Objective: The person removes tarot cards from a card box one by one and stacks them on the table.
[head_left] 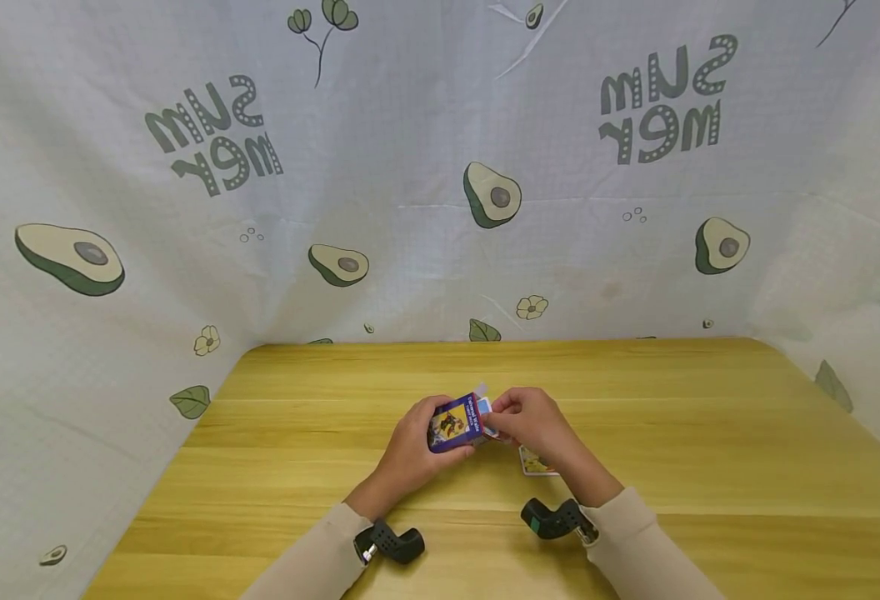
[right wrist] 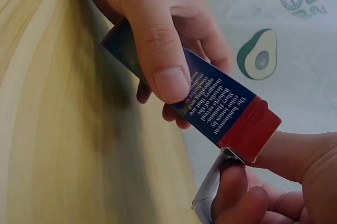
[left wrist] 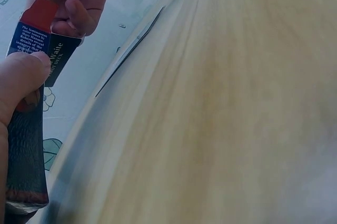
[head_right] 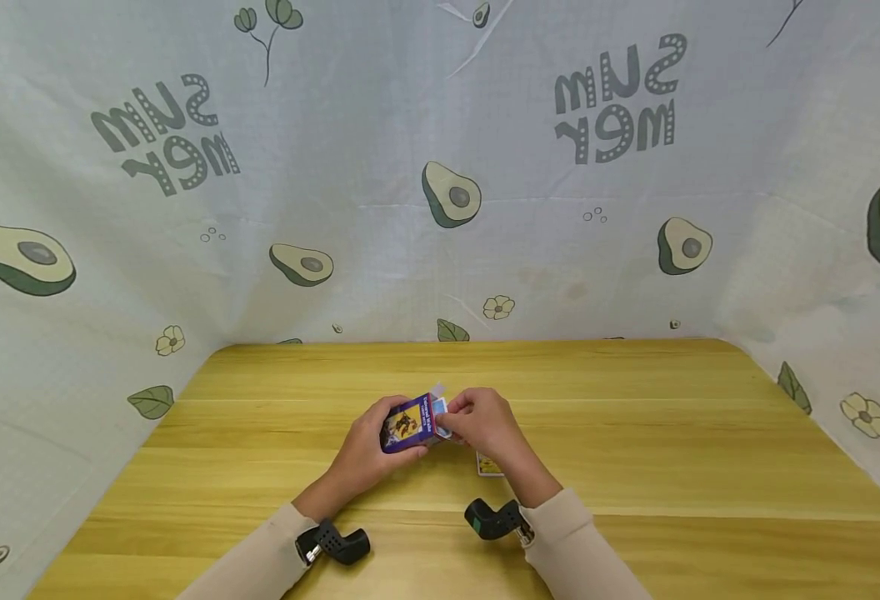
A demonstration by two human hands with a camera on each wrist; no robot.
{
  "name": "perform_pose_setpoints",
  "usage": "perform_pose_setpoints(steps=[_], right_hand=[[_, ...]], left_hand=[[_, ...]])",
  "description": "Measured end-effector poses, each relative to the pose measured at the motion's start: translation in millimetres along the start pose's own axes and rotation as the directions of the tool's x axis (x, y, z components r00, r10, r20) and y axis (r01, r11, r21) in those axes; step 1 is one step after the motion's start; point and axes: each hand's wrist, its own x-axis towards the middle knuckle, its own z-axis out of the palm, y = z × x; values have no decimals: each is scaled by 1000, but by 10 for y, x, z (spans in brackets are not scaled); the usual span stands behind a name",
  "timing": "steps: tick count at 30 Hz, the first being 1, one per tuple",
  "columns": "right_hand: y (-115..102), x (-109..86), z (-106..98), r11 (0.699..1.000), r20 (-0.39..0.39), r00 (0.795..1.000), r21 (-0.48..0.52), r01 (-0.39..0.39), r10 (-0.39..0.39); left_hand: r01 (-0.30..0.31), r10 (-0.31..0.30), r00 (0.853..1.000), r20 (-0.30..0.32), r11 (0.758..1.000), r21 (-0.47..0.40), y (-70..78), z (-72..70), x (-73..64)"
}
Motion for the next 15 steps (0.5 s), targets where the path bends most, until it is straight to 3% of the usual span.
perform_pose_setpoints(steps=[15], right_hand=[[-28,0,-75,999,4,999,23,-43,43]], left_hand=[[22,-22,1000,14,1000,5,14,-10,-1]])
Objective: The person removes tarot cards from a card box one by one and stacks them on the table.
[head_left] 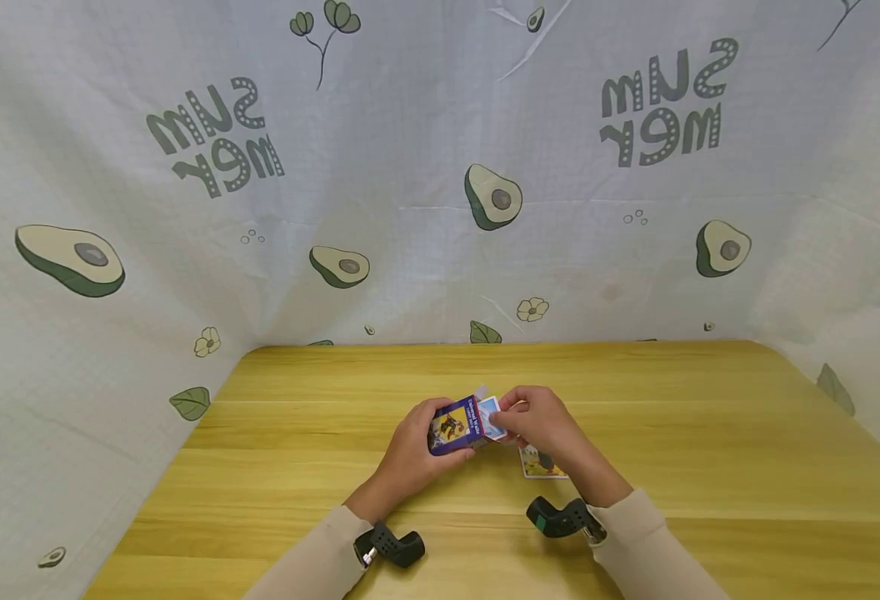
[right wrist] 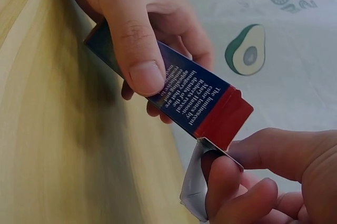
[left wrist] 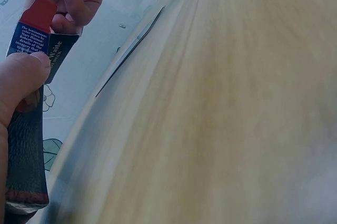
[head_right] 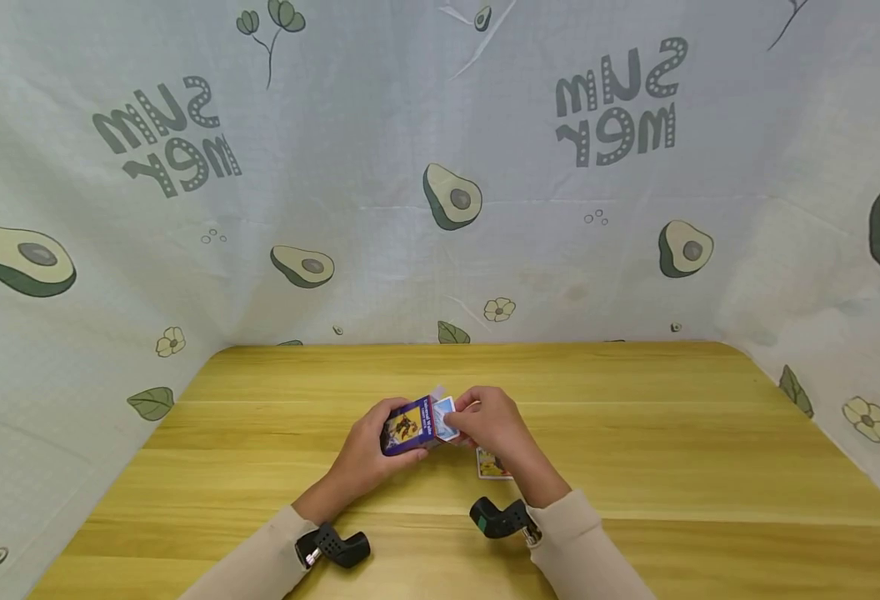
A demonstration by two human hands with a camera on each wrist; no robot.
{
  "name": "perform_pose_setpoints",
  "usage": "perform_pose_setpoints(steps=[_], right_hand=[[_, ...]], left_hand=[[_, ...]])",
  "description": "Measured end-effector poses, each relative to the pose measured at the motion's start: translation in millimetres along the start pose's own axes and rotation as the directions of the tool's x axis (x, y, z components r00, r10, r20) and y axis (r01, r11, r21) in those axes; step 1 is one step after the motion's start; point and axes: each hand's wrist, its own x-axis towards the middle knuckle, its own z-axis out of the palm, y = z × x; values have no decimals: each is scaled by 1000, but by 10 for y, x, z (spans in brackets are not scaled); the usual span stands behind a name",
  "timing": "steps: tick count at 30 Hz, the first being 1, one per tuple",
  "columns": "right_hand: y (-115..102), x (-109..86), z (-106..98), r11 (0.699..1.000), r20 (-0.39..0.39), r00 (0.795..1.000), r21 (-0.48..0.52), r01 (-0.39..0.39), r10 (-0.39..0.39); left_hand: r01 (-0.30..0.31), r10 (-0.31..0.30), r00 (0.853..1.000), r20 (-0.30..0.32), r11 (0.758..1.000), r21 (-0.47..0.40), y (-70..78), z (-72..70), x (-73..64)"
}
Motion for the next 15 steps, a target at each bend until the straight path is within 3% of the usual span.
perform_pose_setpoints(steps=[15], right_hand=[[-10,5,-116,999,-13,999,-14,-36,36]], left_hand=[[-20,20,1000,-8,1000,-13,-19,15,-1]])
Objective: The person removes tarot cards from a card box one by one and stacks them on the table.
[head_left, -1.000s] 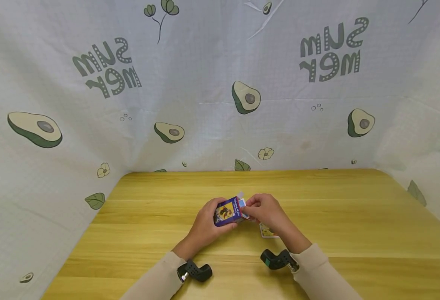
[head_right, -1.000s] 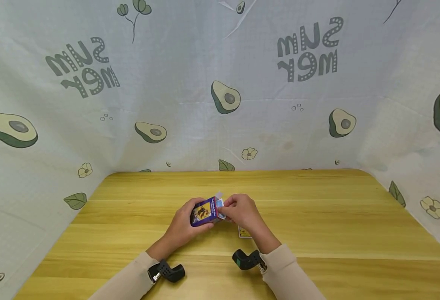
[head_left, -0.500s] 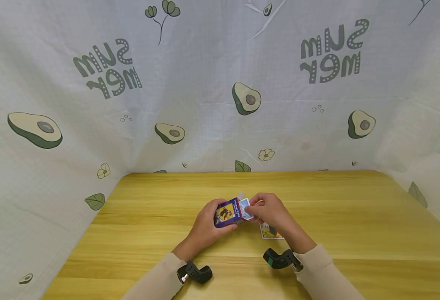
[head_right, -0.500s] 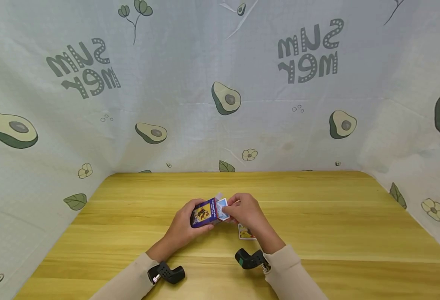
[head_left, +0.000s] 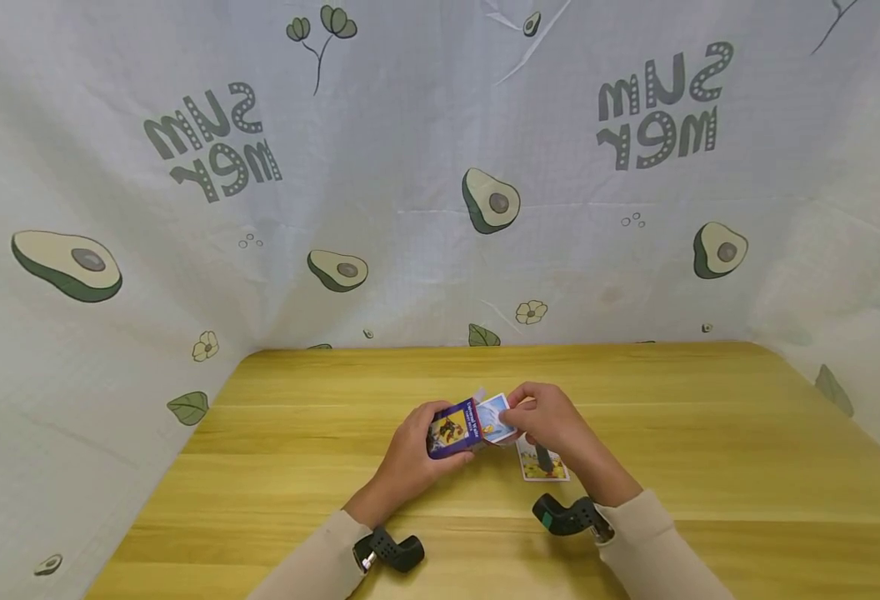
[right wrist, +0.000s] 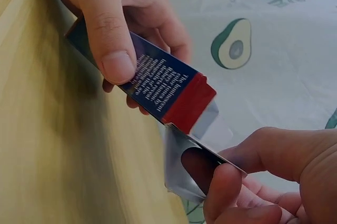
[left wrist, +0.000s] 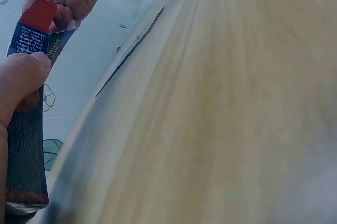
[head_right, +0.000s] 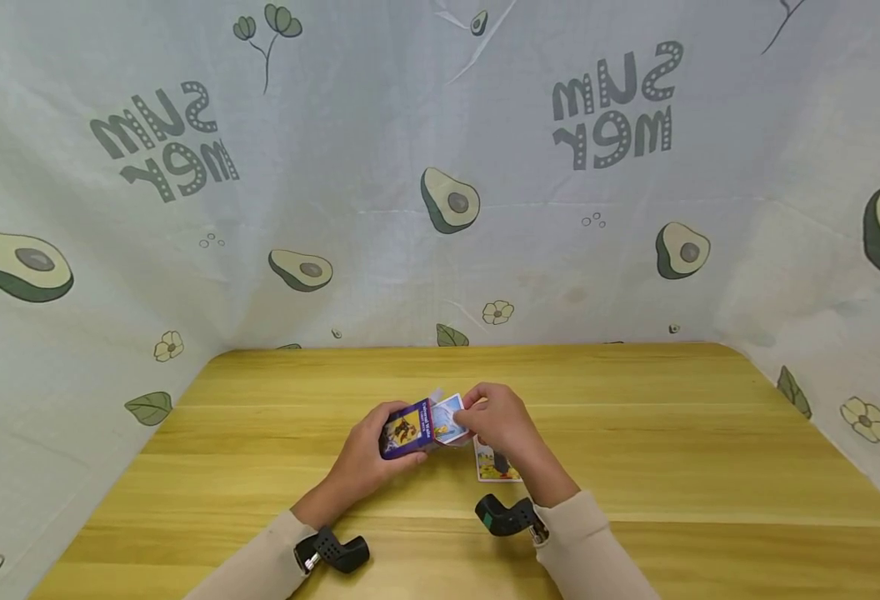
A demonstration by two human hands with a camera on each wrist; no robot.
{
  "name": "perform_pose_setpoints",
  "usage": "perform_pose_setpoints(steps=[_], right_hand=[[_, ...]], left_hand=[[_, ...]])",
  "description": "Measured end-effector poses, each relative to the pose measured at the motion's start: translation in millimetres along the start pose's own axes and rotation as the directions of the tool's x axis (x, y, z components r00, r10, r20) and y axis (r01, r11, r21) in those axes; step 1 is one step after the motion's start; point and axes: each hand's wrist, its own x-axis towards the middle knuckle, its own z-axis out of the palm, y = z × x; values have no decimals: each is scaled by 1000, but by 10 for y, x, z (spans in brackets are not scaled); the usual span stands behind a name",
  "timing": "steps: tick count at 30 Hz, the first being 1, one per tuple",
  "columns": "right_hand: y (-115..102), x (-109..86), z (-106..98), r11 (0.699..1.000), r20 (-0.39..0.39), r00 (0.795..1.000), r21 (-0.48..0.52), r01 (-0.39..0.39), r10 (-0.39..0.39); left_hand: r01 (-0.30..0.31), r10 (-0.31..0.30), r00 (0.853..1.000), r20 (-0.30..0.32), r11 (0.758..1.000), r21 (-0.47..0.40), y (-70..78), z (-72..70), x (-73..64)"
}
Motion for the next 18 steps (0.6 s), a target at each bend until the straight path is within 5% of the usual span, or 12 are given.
perform_pose_setpoints(steps=[18], right_hand=[[-4,7,-202,1000,-11,1000,27,-9,9]], left_hand=[[6,-6,1000,-1,1000,15,8,6,-2]])
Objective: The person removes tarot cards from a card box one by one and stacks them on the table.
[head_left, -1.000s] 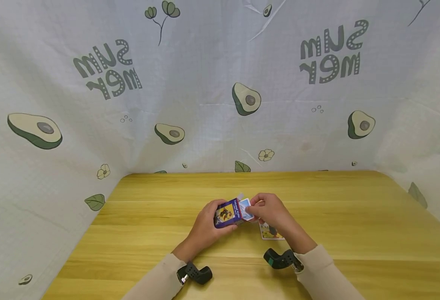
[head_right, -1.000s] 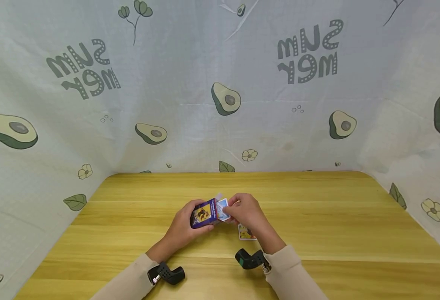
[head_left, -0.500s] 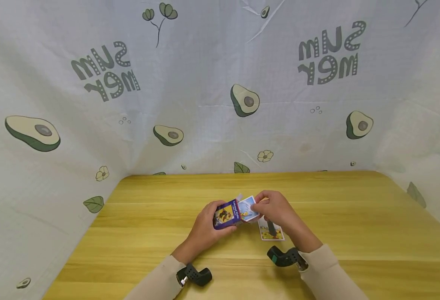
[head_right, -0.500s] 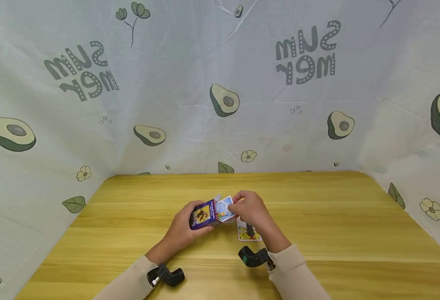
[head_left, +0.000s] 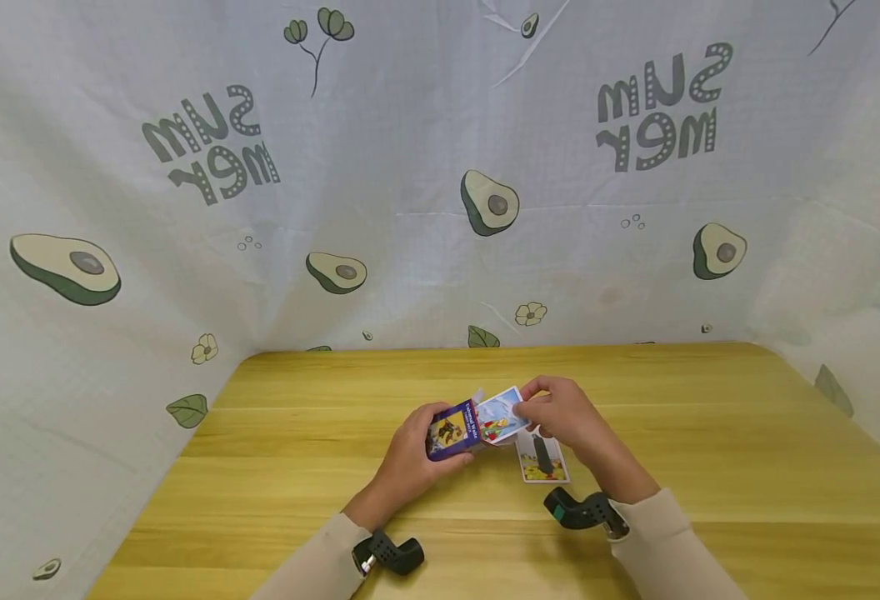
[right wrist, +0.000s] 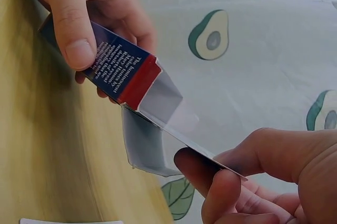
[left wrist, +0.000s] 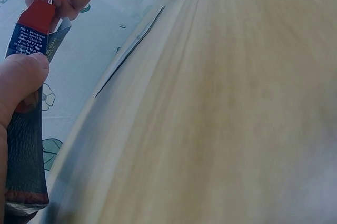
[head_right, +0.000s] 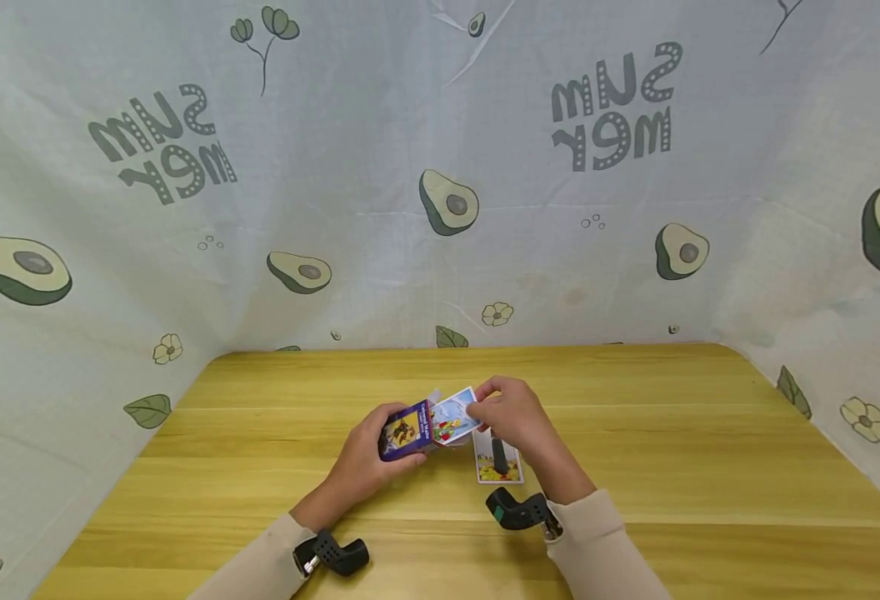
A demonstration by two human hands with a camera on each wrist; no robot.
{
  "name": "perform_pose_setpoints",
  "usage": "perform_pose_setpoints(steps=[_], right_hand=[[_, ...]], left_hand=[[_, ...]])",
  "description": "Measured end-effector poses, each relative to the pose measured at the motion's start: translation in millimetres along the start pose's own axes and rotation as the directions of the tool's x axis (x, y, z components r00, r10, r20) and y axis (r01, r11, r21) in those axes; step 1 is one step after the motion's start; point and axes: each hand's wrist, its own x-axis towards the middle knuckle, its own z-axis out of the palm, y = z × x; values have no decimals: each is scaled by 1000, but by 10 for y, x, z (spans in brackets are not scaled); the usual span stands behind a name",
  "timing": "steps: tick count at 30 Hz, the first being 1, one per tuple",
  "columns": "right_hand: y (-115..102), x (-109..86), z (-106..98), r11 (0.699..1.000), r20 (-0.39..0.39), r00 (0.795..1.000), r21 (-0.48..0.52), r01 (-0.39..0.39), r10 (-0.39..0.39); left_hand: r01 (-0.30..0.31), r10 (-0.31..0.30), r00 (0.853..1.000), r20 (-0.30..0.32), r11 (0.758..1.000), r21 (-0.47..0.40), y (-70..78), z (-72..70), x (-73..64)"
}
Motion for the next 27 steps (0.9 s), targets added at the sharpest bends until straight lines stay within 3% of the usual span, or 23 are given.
perform_pose_setpoints(steps=[27], right_hand=[[0,-13,-319,1000,-14,1000,-6,-21,21]], left_hand=[[12,-12,1000,-2,1000,-11,2,-8,3]])
